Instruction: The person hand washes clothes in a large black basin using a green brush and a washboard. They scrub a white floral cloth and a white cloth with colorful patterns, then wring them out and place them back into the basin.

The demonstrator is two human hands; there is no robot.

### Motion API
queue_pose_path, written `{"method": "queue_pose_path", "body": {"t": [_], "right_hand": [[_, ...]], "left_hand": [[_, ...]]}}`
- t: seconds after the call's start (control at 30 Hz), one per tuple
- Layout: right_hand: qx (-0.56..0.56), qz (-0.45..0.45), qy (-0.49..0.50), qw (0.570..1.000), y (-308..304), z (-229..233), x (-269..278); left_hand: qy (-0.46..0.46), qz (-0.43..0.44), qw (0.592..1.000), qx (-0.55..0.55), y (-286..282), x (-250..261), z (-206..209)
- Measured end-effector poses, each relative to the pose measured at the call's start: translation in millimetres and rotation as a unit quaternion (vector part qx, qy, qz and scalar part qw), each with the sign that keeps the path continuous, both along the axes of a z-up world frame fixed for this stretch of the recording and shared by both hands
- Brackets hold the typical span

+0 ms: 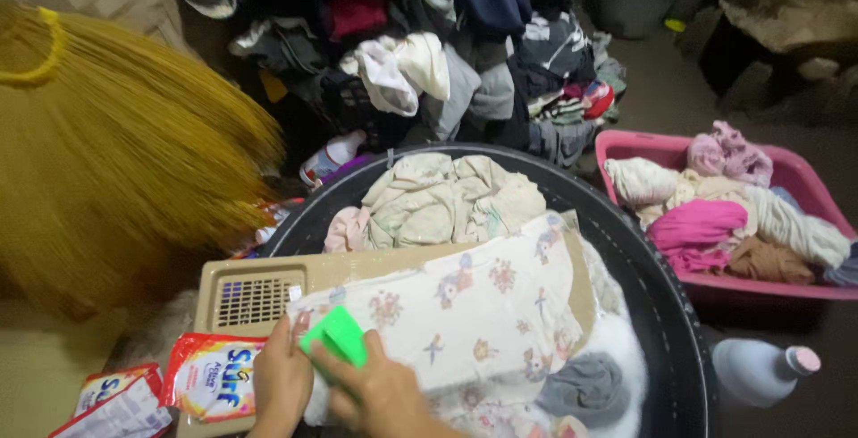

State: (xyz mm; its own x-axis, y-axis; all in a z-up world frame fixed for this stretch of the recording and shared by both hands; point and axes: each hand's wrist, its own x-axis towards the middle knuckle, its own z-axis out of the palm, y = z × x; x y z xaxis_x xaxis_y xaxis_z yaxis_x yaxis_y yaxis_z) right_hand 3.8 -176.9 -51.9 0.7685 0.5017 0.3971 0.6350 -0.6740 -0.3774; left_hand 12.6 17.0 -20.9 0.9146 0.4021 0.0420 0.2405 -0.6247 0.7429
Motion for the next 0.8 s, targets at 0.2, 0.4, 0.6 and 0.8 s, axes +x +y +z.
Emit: {"method": "queue_pose_path", "body": {"t": [0.2,0.4,0.6,0.8], "right_hand": [[0.216,-0.338,0.136,0.906,-233.0,-20.9,85.2],[-0.176,-0.190,0.112,0.959,-117.0,-82.6,52.5],[-0.257,-0.130,0.072,0.955,-94.4,-84.0,17.6],[-0.018,-0.455,0.108,0.884,-293.0,8.9,76.8]], "left_hand": [[0.054,0.037,0.998,-0.012,-6.7,-13.3,12.7],[0.025,0.039,0.999,0.018,-5.5,-8.3,7.8],[0.031,0.054,0.998,-0.015,-0.7,-10.3,-4.5],[-0.007,0.035,0.999,-0.029,-3.1,-10.3,7.0]]}}
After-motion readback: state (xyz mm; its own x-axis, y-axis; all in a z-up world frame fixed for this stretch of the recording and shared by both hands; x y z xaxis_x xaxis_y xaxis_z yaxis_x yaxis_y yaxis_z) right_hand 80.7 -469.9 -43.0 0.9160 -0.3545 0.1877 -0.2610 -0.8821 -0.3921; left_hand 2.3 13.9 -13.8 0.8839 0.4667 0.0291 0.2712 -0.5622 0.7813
